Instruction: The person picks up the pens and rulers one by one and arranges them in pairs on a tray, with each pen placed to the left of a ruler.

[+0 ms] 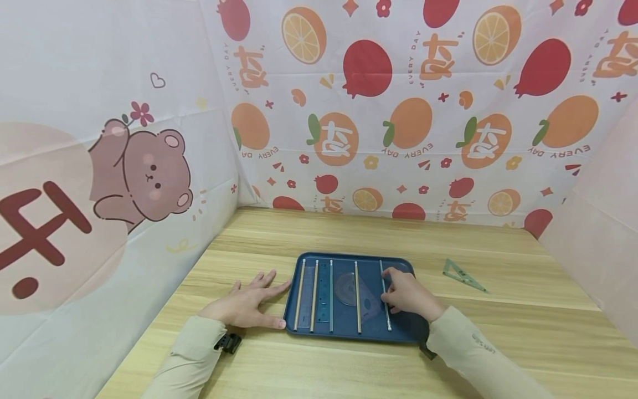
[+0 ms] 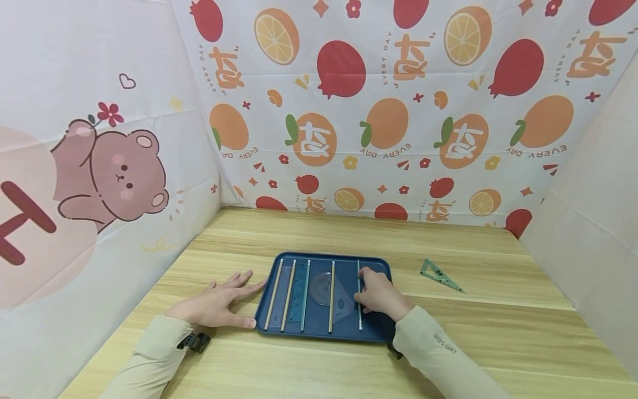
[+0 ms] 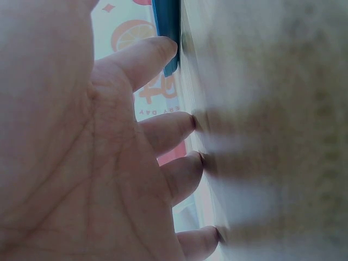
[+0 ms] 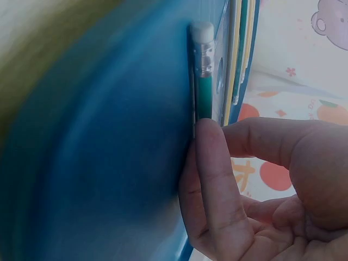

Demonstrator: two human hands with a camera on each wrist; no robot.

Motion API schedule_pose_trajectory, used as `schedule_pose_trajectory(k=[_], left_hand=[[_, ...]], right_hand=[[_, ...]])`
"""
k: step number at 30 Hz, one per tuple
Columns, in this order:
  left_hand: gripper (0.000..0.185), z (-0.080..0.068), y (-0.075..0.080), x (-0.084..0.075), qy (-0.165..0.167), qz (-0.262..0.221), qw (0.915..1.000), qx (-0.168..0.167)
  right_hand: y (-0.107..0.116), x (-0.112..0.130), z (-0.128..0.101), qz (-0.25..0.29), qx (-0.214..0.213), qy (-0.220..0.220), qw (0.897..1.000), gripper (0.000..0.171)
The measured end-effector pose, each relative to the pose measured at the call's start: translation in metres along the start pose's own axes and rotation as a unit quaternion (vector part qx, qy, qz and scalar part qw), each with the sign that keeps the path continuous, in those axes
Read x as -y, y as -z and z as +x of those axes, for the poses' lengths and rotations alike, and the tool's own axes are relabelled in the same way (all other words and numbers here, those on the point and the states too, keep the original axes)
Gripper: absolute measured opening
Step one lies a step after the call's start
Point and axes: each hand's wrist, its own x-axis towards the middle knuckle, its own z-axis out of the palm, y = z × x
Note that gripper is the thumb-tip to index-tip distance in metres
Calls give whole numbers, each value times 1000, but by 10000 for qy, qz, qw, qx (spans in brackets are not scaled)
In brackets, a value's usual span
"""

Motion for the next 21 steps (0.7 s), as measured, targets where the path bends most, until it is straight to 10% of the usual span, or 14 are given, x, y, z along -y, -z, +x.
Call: schedule_pose_trajectory(k=[21], left_hand=[[98, -1, 0, 0, 0, -12, 10000, 13]], right_hand=[[9, -3, -1, 278, 48, -81, 9996, 56]])
